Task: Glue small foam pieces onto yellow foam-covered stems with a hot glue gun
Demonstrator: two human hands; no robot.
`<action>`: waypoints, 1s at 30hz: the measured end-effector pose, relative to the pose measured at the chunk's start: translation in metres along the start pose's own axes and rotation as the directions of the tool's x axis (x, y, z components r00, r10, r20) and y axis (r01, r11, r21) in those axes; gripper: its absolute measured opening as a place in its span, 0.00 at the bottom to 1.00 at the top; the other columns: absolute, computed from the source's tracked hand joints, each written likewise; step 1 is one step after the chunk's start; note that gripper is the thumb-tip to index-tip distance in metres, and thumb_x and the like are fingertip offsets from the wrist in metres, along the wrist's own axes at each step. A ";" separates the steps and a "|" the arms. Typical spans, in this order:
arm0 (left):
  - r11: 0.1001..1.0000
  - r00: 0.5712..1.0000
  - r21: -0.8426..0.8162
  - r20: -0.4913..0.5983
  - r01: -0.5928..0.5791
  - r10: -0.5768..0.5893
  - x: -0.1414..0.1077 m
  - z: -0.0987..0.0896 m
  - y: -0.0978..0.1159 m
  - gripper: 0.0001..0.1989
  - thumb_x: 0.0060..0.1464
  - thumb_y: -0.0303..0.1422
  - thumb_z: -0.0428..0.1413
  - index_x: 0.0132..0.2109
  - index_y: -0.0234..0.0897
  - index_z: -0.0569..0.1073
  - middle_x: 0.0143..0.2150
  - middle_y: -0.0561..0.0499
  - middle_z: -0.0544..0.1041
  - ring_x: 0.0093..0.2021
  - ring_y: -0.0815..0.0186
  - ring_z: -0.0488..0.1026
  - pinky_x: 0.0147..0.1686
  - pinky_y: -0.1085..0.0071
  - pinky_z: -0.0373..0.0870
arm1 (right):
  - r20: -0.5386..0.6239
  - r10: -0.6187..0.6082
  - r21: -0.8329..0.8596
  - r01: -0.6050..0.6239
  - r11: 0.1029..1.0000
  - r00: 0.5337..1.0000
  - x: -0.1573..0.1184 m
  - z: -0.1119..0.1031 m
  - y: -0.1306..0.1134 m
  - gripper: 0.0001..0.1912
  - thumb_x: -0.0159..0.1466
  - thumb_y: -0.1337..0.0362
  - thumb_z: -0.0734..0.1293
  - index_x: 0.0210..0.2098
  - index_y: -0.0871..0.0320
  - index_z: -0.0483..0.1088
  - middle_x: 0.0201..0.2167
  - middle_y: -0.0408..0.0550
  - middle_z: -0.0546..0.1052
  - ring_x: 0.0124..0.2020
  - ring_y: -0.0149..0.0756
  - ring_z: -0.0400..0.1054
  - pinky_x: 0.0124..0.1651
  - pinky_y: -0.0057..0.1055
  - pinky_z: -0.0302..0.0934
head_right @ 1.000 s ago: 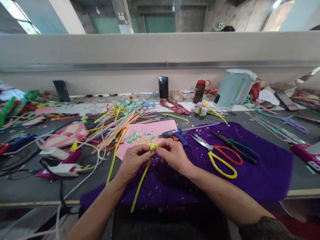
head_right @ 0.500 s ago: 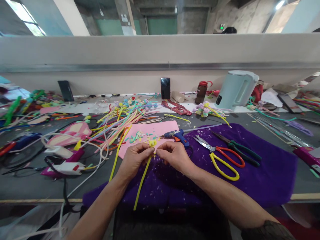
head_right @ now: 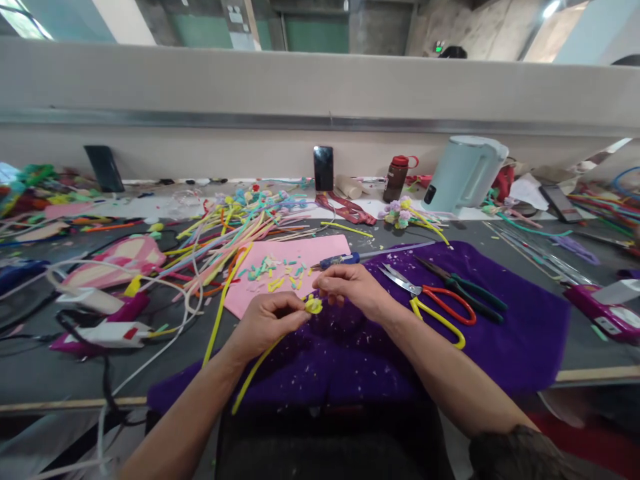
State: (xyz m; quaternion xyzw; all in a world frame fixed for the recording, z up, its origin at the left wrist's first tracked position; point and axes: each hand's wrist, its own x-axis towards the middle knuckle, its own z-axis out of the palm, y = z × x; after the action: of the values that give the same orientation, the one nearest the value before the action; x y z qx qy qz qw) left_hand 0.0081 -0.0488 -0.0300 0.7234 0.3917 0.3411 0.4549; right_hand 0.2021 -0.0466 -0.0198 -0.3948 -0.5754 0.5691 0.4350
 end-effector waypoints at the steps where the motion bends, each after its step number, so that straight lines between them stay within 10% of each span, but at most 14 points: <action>1: 1.000 1.000 0.027 0.009 -0.001 0.001 0.000 0.001 0.000 0.05 0.44 0.30 0.56 0.25 0.33 0.74 0.20 0.55 0.68 0.21 0.74 0.59 0.21 0.77 0.54 | 0.023 0.018 -0.014 -0.018 1.000 1.000 0.000 -0.001 -0.001 0.10 0.55 0.60 0.66 0.29 0.62 0.72 0.22 0.43 0.71 0.20 0.24 0.61 0.22 0.23 0.52; 30: 0.969 0.986 0.185 -0.004 -0.163 0.167 0.000 0.004 0.001 0.06 0.47 0.30 0.55 0.27 0.38 0.77 0.24 0.51 0.75 0.23 0.71 0.67 0.23 0.76 0.60 | 0.082 0.144 -0.202 -0.125 0.971 0.986 -0.002 0.000 -0.007 0.06 0.52 0.65 0.66 0.23 0.62 0.70 0.17 0.39 0.69 0.19 0.24 0.60 0.23 0.22 0.53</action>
State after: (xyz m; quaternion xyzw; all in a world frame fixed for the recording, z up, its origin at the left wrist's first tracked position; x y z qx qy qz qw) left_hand 0.0123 -0.0508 -0.0303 0.7889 0.3644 0.3473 0.3524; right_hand 0.2028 -0.0485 -0.0129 -0.4461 -0.6209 0.5559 0.3264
